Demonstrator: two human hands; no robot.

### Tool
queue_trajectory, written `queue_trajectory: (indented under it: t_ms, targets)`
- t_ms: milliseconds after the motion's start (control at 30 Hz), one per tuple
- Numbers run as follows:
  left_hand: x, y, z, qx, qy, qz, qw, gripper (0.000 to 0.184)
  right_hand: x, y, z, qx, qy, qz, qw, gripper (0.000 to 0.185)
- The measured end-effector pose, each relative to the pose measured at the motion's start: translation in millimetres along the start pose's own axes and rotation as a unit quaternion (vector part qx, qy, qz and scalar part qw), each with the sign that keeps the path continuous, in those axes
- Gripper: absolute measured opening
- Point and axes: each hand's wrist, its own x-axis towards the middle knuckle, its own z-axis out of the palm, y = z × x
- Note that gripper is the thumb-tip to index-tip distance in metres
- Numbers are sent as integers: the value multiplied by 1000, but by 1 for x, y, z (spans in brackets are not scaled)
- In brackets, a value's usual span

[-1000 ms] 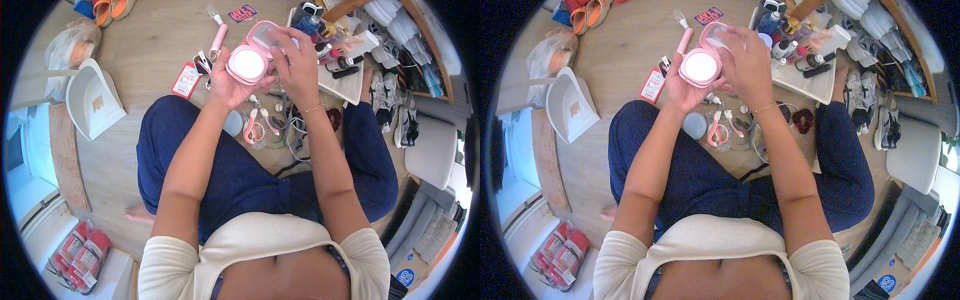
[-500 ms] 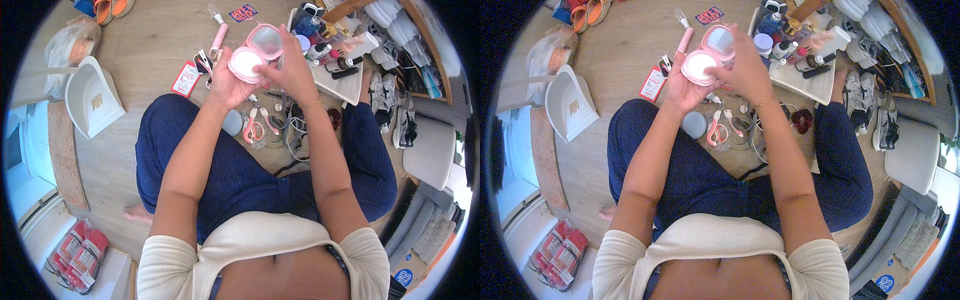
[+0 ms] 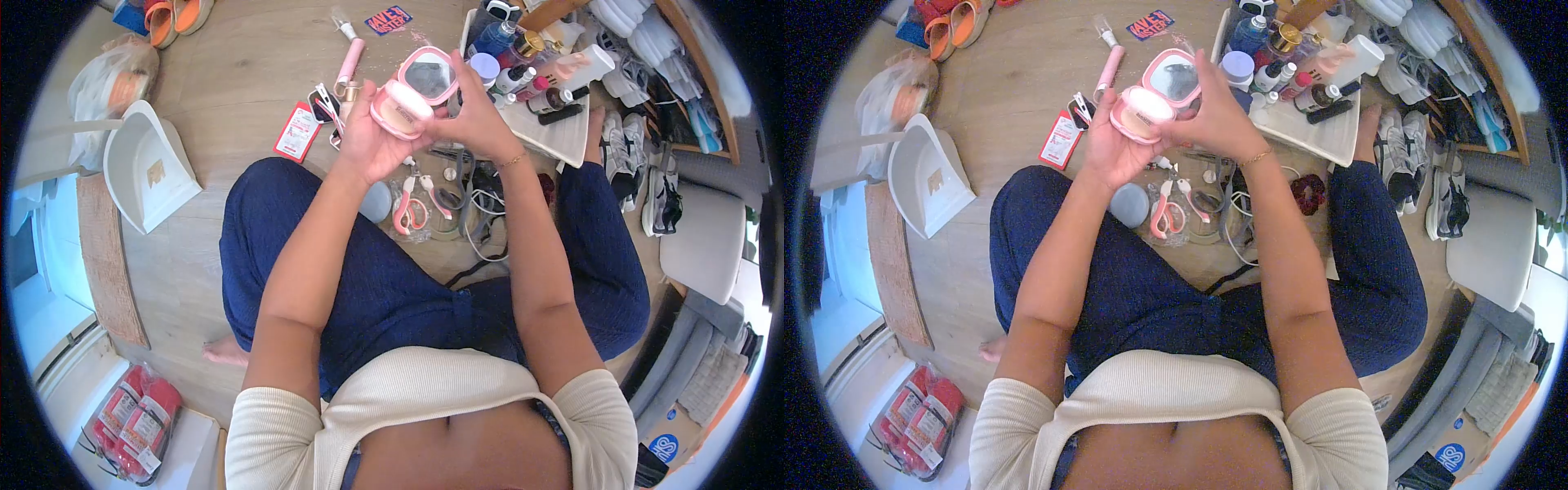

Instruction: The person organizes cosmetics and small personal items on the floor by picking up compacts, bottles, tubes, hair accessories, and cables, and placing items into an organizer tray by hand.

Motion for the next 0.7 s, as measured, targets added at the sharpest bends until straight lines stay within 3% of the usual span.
queue_trajectory:
  t_ms: [33,67,133,200,367,433,500,533,567,700]
  targets:
    - [-2,-2,5,66,54,50,995,48,1,6,1,0,-1,0,1000,117]
    - [-2,-3,4,65,56,52,995,48,4,14,4,147,4,42,988,111]
    - [-1,-2,4,34,-8,37,999,47,6,10,4,292,9,82,953,104]
    - [-2,-1,5,38,-7,38,999,47,0,2,-2,303,-11,92,948,87]
    - [-3,-1,9,69,21,41,997,47,-4,-26,-8,389,25,70,918,67]
    - [-2,0,5,55,-21,46,997,48,-8,-31,-5,399,39,53,914,59]
    - [-1,0,2,29,-18,70,997,48,-13,-30,4,244,23,-35,969,48]
    - [1,-1,8,4,-14,96,995,48,-16,-34,8,242,27,-34,969,48]
    - [0,-4,13,149,67,158,974,49,-20,-39,14,166,31,-70,983,45]
    - [2,-5,8,151,94,132,975,55,-31,-53,29,-23,43,-137,989,45]
